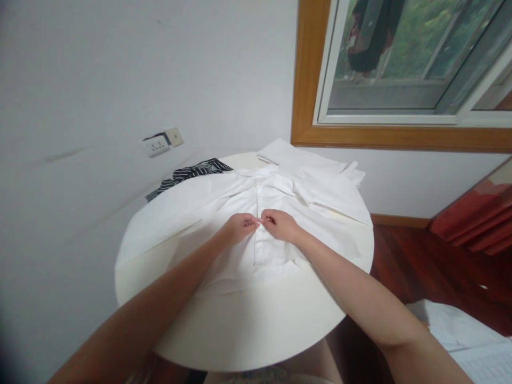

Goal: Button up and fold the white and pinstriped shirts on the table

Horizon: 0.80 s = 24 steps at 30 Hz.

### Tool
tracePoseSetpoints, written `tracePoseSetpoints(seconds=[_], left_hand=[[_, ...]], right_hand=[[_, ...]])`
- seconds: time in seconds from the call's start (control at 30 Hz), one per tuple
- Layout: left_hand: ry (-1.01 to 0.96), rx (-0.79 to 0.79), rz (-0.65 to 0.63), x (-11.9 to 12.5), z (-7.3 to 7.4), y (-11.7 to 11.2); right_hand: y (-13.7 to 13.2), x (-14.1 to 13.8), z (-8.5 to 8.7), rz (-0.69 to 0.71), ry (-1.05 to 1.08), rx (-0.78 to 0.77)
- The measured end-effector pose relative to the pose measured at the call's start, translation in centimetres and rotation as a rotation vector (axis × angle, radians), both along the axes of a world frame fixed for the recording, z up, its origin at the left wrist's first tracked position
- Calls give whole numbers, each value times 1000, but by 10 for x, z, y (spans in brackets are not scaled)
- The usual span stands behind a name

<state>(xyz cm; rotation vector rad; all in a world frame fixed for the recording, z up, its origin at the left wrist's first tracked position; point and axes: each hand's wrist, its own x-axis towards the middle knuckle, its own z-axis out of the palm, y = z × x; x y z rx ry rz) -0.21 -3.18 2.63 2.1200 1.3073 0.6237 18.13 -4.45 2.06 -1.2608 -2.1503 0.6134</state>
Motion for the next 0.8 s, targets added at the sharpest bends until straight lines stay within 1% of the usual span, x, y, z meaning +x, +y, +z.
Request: tracePoseSetpoints(seconds=[0.13,0.3,0.5,0.63,0.8], left_hand=[[-28,13,-14,0,-4,3],[-13,80,-29,1,-5,3],[-29,72,-25,2,-5,1],[-61,61,-7,3,-7,1],[-38,62,16,4,-4,-1]], right_hand=[[1,-1,-1,-4,-14,5],[-1,-4,1,-84,-91,34],[-9,-7,6,-133,-193,93],[-10,-7,6,-129,-259,117],[-8,-6,4,-84,-249,144]])
